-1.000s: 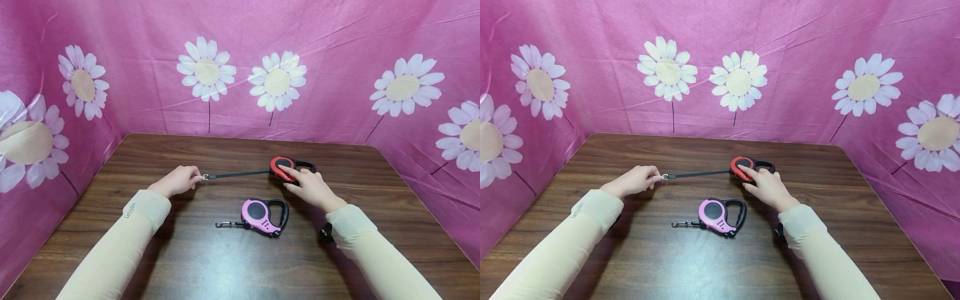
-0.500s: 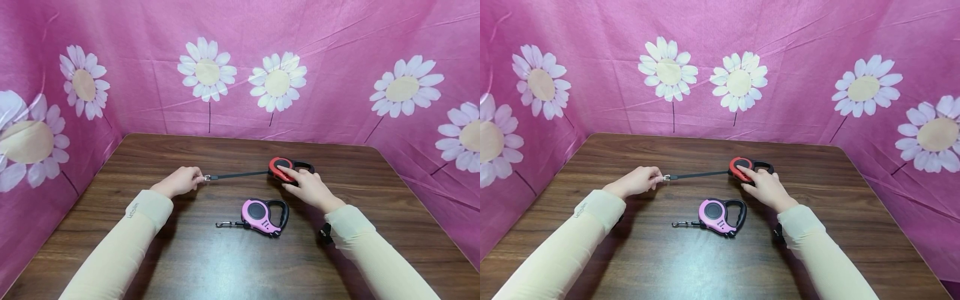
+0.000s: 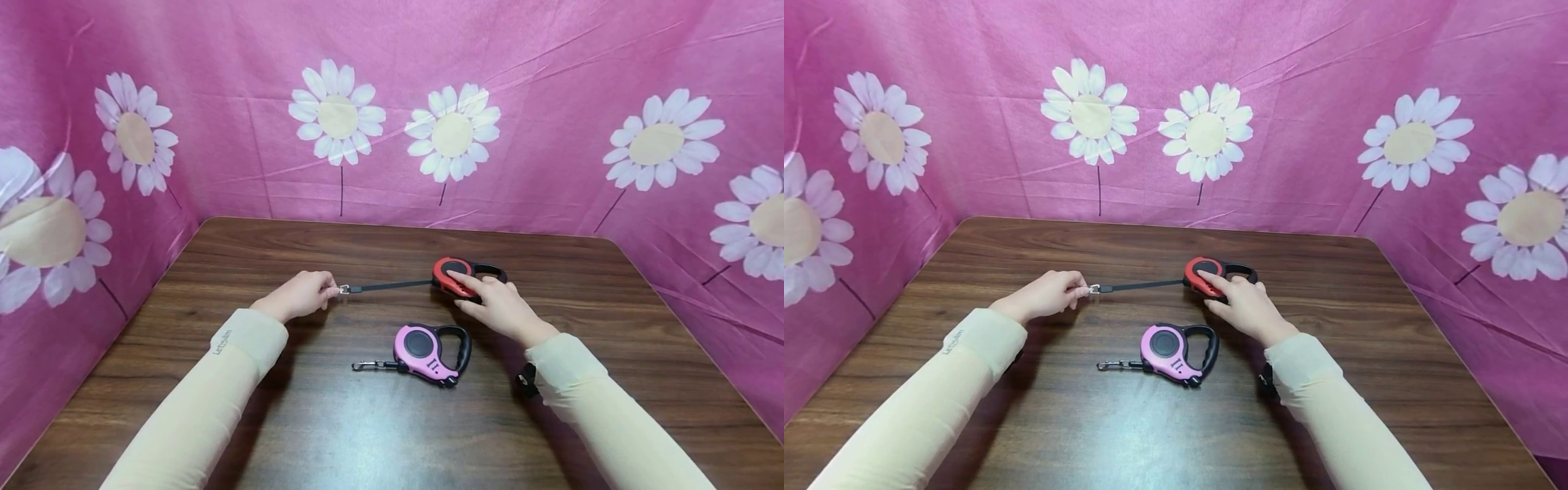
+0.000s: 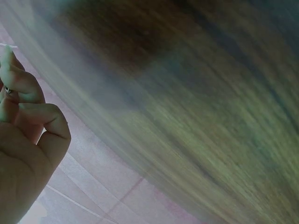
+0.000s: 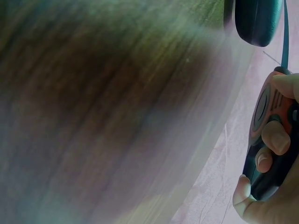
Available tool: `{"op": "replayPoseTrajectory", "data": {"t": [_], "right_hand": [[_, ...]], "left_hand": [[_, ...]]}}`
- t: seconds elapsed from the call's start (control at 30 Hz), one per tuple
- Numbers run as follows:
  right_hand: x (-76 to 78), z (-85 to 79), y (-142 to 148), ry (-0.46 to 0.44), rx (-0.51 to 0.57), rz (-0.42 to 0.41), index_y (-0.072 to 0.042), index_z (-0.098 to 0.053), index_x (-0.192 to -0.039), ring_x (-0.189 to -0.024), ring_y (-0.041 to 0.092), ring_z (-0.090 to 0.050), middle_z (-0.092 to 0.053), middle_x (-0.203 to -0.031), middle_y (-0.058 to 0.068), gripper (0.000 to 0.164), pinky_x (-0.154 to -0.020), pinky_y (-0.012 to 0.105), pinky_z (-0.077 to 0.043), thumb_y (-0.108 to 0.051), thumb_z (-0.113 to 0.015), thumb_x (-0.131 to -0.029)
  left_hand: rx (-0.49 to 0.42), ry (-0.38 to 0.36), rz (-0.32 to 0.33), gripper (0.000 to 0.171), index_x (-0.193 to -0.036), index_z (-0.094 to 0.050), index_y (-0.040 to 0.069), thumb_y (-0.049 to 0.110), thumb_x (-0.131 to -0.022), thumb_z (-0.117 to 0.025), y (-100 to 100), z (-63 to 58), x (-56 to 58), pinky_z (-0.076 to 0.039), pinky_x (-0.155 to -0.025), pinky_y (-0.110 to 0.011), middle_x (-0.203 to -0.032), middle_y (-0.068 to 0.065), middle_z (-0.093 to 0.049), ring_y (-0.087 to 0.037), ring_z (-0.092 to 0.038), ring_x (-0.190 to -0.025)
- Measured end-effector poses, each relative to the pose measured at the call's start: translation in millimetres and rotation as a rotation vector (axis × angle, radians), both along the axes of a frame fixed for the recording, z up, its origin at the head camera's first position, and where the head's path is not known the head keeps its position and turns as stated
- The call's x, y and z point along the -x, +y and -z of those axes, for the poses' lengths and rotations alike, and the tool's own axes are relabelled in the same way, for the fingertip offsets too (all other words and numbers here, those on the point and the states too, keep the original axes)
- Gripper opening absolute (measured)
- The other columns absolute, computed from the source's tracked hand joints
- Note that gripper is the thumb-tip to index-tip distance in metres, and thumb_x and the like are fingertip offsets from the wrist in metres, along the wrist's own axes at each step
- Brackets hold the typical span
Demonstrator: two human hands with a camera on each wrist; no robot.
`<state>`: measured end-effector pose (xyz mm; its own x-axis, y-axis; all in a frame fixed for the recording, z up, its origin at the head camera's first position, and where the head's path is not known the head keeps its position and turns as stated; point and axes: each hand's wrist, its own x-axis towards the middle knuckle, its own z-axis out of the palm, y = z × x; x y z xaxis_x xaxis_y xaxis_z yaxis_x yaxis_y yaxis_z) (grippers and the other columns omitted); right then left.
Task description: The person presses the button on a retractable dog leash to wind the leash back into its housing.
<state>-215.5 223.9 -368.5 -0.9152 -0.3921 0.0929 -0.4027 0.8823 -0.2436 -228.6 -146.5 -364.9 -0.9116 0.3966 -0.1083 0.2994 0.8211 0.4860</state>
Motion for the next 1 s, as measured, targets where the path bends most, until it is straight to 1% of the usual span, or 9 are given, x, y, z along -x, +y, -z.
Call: {"op": "replayPoseTrajectory", "data": {"t": [0.17,0.37,0.47,0.63,0.73,0.87,1.0], "right_hand": [[0.5,-1.4,-1.1,-0.010,0.001,0.001,-0.027,-0.046,-0.148,-0.103,0.029,-0.060,-0.068,-0.108,0.018,0.057,-0.082,0.047,-0.036,-0.036,-0.064,-0.095],[-1.3,-2.8,-4.0,-0.014,0.005,0.000,-0.027,-0.046,-0.148,-0.102,0.029,-0.060,-0.067,-0.106,0.018,0.058,-0.084,0.048,-0.036,-0.037,-0.064,-0.095],[-2.6,-2.6,-5.5,-0.030,0.007,0.005,-0.027,-0.045,-0.148,-0.103,0.029,-0.060,-0.067,-0.108,0.019,0.058,-0.086,0.048,-0.036,-0.037,-0.064,-0.095],[-3.5,-0.7,-7.1,-0.053,0.019,0.003,-0.028,-0.044,-0.149,-0.109,0.030,-0.060,-0.067,-0.115,0.021,0.058,-0.089,0.050,-0.035,-0.038,-0.063,-0.095],[-3.2,0.0,-8.3,-0.058,0.024,0.003,-0.029,-0.044,-0.149,-0.110,0.030,-0.059,-0.066,-0.116,0.021,0.058,-0.089,0.050,-0.035,-0.039,-0.063,-0.095],[-3.2,-0.3,-9.8,-0.061,0.028,0.003,-0.030,-0.044,-0.149,-0.112,0.031,-0.058,-0.066,-0.119,0.021,0.058,-0.090,0.050,-0.035,-0.039,-0.063,-0.095],[-3.4,-0.1,-10.0,-0.070,0.032,0.003,-0.030,-0.043,-0.149,-0.117,0.033,-0.056,-0.065,-0.124,0.022,0.058,-0.092,0.052,-0.035,-0.040,-0.063,-0.095]], "left_hand": [[-0.004,-0.009,-0.007,0.018,-0.098,-0.064,0.005,0.019,-0.103,-0.054,0.1,0.8,0.9,-0.042,-0.064,-0.027,-0.071,-0.003,-0.064,-0.013,-0.052,-0.063],[-0.018,0.041,0.015,0.017,-0.093,-0.063,0.005,0.018,-0.101,-0.057,4.8,1.6,-0.6,-0.044,-0.067,-0.029,-0.067,-0.002,-0.063,-0.012,-0.053,-0.061],[-0.019,0.058,0.023,0.017,-0.091,-0.063,0.005,0.018,-0.101,-0.057,6.2,2.9,-0.7,-0.045,-0.069,-0.030,-0.066,-0.001,-0.063,-0.012,-0.053,-0.061],[-0.024,0.033,0.012,0.016,-0.093,-0.064,0.005,0.017,-0.101,-0.057,8.3,6.1,-0.7,-0.044,-0.067,-0.028,-0.066,-0.001,-0.063,-0.011,-0.053,-0.060],[-0.031,0.009,0.005,0.016,-0.094,-0.063,0.006,0.019,-0.101,-0.056,11.1,6.3,-0.4,-0.043,-0.064,-0.026,-0.068,-0.002,-0.063,-0.011,-0.051,-0.060],[-0.035,0.006,0.004,0.017,-0.095,-0.063,0.007,0.021,-0.102,-0.056,15.7,5.2,0.2,-0.041,-0.063,-0.026,-0.069,-0.001,-0.063,-0.011,-0.049,-0.060],[-0.039,0.014,0.014,0.017,-0.096,-0.063,0.006,0.020,-0.102,-0.055,19.9,4.4,1.2,-0.042,-0.063,-0.026,-0.069,-0.001,-0.063,-0.011,-0.050,-0.060]]}}
